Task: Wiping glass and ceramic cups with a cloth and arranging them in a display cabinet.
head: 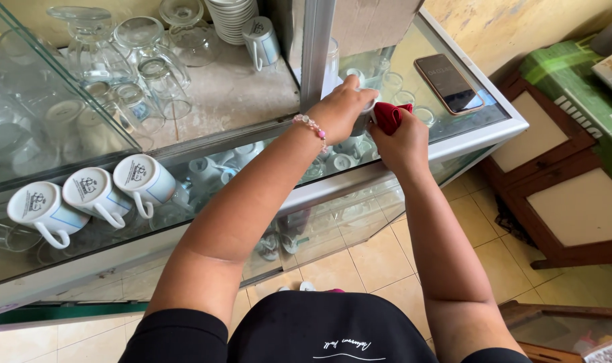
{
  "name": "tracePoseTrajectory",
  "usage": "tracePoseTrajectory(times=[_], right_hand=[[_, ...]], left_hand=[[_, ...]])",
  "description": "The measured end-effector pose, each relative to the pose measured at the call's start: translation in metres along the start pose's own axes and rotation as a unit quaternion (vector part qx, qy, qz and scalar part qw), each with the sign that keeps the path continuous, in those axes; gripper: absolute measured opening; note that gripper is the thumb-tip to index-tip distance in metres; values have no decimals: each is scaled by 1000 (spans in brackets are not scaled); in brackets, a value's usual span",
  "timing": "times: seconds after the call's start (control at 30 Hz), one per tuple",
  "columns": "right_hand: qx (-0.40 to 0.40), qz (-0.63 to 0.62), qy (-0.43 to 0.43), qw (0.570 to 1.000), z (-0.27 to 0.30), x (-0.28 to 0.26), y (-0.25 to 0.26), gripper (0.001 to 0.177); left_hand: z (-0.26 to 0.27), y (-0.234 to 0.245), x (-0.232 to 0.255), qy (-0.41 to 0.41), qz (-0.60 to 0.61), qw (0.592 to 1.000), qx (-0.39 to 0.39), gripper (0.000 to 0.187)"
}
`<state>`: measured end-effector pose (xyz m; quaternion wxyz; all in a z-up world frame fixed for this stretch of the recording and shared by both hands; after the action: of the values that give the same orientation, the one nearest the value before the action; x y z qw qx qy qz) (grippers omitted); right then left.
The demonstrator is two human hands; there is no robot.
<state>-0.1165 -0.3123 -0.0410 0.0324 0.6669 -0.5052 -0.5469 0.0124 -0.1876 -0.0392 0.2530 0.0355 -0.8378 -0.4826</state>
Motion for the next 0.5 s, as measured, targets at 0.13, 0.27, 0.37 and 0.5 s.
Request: tracePoseTrajectory(times=[0.13, 0.27, 0.37, 0.5], right_hand=[[-2, 27, 16, 999, -6, 7, -3, 35], [-4, 43, 54, 998, -12, 14, 1, 43], [19, 64, 79, 995, -15, 16, 14, 52], [98, -71, 186, 975, -12, -3, 30, 36]], left_hand=[[-3, -4, 3, 13, -13, 1000, 1, 65], [-8, -21, -8, -6, -47, 998, 41, 61], [-1, -24, -9, -45, -86, 989, 115, 68], [37, 39, 28, -18, 76, 992, 102, 58]])
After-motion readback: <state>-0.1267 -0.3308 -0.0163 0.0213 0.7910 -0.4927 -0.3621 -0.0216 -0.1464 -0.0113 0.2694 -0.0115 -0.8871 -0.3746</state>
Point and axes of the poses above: each hand's wrist, its own z-axis away from the middle knuckle, its own y-axis out of the back of the hand, x = y × z, the point moved 1 cm from there along -z, towards the middle knuckle, and after that the axes turned 3 degrees about x, right-handed, at the moved point
